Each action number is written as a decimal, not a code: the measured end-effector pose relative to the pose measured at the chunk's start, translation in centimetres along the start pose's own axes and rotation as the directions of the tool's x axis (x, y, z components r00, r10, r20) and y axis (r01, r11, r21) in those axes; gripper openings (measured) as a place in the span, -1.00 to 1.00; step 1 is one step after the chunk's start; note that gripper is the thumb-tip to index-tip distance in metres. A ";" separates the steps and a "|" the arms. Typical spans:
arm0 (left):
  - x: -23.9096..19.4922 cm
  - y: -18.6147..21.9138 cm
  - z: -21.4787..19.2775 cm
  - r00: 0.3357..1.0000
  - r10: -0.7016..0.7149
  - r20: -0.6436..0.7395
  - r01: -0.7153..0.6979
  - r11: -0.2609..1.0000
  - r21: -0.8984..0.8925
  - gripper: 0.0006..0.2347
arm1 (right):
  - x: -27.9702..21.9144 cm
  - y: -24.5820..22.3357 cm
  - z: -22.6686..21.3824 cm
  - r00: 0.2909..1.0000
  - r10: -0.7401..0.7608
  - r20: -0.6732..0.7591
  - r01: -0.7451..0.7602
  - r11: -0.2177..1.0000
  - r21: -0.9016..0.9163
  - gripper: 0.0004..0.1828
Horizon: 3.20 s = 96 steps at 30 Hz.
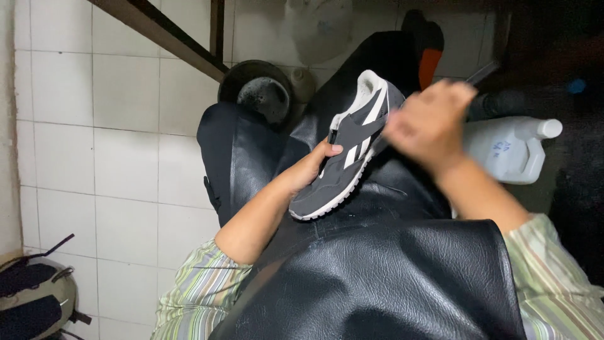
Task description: The person scrubs a black and white sneaker with a brush, then wipes it with a yellow cloth. The person holds the shoe on their lap while cleaning and briefly dips the brush into a green bowl of soapy water.
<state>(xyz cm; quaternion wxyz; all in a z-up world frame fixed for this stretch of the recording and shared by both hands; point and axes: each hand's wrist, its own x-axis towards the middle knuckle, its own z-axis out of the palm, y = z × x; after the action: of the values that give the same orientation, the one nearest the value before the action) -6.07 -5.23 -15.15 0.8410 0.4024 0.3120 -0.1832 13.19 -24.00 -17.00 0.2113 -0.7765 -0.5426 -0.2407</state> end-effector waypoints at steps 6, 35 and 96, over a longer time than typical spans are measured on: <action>1.9 -1.2 -0.9 1.000 0.003 0.027 -0.004 1.000 0.025 -0.52 | -0.8 -0.3 0.2 0.999 0.030 -0.034 -0.033 0.995 -0.096 -0.61; 0.6 1.3 0.4 0.995 -0.103 0.000 0.103 0.993 0.056 -0.39 | -2.3 4.7 2.2 0.959 0.235 0.157 -0.262 0.947 0.183 -0.53; 0.2 -0.4 -1.0 0.998 0.019 0.055 -0.026 0.992 0.125 -0.37 | -1.0 4.9 1.3 0.992 0.116 -0.055 -0.111 0.989 0.095 -0.50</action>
<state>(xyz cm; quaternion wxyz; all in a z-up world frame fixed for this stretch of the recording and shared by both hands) -6.48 -4.73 -15.98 0.8241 0.4530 0.2725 -0.2036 17.73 -25.56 -18.98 0.2764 -0.7880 -0.5014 -0.2265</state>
